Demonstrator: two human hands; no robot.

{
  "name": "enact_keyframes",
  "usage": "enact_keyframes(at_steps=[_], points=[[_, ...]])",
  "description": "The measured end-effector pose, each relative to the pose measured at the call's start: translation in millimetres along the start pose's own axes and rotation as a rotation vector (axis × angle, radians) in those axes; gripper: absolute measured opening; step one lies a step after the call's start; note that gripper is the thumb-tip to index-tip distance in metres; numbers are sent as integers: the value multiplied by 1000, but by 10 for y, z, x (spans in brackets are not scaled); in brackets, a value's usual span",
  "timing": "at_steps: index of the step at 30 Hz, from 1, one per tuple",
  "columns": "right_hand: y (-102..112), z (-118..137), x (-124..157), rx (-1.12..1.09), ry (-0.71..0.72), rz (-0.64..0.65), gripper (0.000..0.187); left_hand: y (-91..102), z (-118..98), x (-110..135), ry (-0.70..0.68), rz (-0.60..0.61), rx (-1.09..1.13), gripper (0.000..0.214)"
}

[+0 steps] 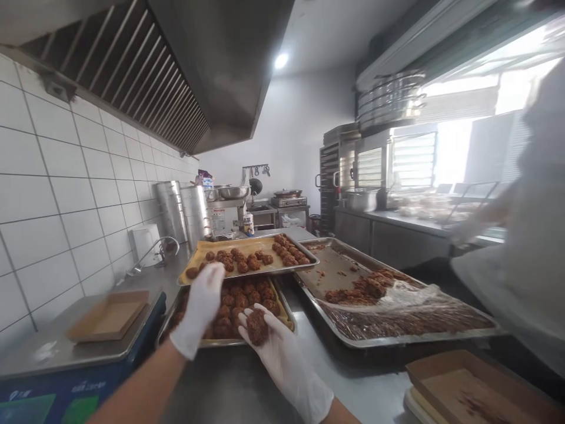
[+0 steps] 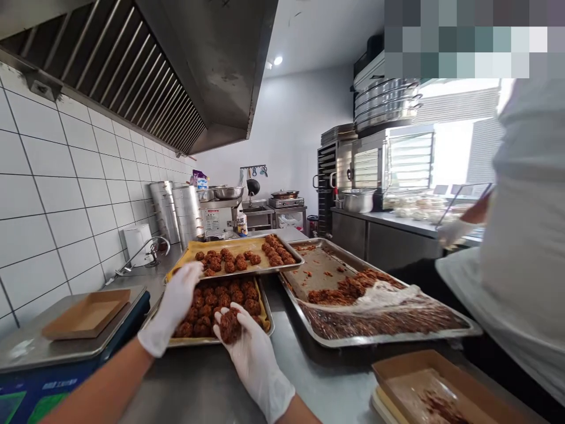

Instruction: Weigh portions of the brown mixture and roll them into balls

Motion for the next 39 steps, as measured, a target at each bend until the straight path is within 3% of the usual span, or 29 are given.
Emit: enact_keyframes(at_steps=[4, 7, 10, 13, 19, 23, 28, 31, 33, 37, 39], points=[[54, -59, -44, 68, 98, 7, 27, -592, -77, 690, -447, 31, -22, 31], [90, -97, -49, 123, 115, -2, 24, -789, 51, 808, -633, -18, -136, 38], [73, -109, -17, 182, 70, 38, 27, -739, 222, 707, -678, -120, -137, 22], [26, -109, 26, 258, 44, 85, 34, -628, 335, 662, -655, -230, -134, 24], [65, -195, -3, 322, 73, 75, 37, -670, 333, 821, -785, -196, -253, 29], [74, -228, 2, 363, 64, 96, 35, -671, 351, 827, -802, -266, -313, 11], [-28, -211, 60, 424, 79, 90, 30, -619, 367, 837, -848, -329, -337, 8], [-47, -226, 72, 410, 44, 61, 39, -586, 344, 836, -783, -314, -278, 16], [-34, -235, 79, 383, 16, 25, 41, -544, 325, 799, -659, -304, -210, 25], [-26, -205, 100, 293, 9, -10, 36, -382, 371, 576, -187, -273, -8, 41], [-33, -175, 104, 246, 9, -9, 34, -248, 441, 431, 79, -278, 273, 44]])
Point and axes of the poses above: each hand's wrist, its own x-axis away from the middle knuckle, its own y-axis out of the back of the hand, z = x × y, the point moved 3 cm from there along -x, towards the middle knuckle, and after that the axes turned 1 degree about -x, right-handed, at the moved point
